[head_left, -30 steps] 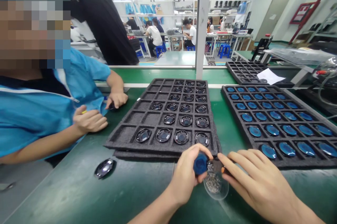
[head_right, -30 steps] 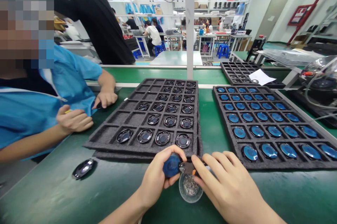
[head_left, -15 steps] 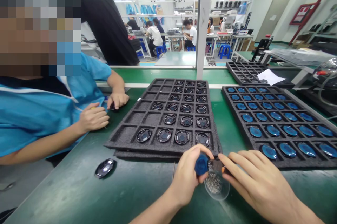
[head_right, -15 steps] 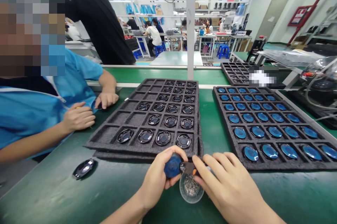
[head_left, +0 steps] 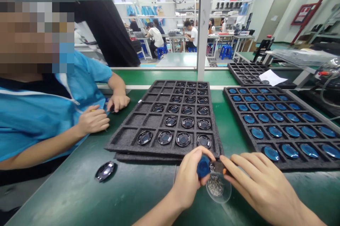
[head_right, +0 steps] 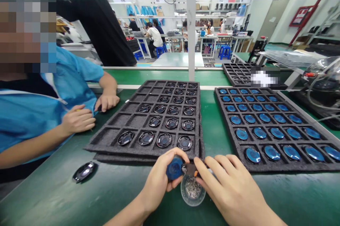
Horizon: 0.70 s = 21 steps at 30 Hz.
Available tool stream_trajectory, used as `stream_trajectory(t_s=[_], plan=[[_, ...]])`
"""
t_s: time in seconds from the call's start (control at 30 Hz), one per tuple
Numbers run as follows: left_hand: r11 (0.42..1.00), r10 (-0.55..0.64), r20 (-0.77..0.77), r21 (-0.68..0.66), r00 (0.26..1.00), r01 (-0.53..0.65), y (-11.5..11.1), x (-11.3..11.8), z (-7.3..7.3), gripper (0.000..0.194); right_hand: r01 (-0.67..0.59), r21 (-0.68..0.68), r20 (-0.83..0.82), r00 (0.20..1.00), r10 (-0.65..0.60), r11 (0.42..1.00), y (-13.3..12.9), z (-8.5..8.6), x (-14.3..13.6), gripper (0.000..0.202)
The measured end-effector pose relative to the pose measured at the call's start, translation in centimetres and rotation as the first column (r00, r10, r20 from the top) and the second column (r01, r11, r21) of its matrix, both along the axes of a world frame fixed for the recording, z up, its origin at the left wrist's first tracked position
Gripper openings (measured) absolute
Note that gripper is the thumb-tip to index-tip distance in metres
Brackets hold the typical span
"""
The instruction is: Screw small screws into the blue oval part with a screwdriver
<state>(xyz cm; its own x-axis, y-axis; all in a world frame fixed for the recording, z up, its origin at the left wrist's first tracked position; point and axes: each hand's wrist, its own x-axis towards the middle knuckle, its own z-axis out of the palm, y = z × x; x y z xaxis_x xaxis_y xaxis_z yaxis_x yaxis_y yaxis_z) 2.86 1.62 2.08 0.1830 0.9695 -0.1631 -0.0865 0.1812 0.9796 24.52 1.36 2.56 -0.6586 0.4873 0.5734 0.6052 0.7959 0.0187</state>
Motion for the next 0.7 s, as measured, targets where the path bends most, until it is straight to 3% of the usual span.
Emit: stream_trajectory(t_s=[0.57, 0.7], plan=[[0.995, 0.100, -0.164, 0.027, 0.981, -0.097, 0.7, 0.7, 0.5, 0.034, 0.004, 0.056, 0.029, 1.000, -0.005, 0.998, -0.2, -0.3, 0.1, 0.025], [0.983, 0.179, -0.163, -0.008, 0.970, -0.183, 1.3, 0.9, -0.3, 0.028, -0.002, 0.086, -0.100, 0.995, 0.011, 0.996, -0.7, 0.9, 2.4, 0.042]])
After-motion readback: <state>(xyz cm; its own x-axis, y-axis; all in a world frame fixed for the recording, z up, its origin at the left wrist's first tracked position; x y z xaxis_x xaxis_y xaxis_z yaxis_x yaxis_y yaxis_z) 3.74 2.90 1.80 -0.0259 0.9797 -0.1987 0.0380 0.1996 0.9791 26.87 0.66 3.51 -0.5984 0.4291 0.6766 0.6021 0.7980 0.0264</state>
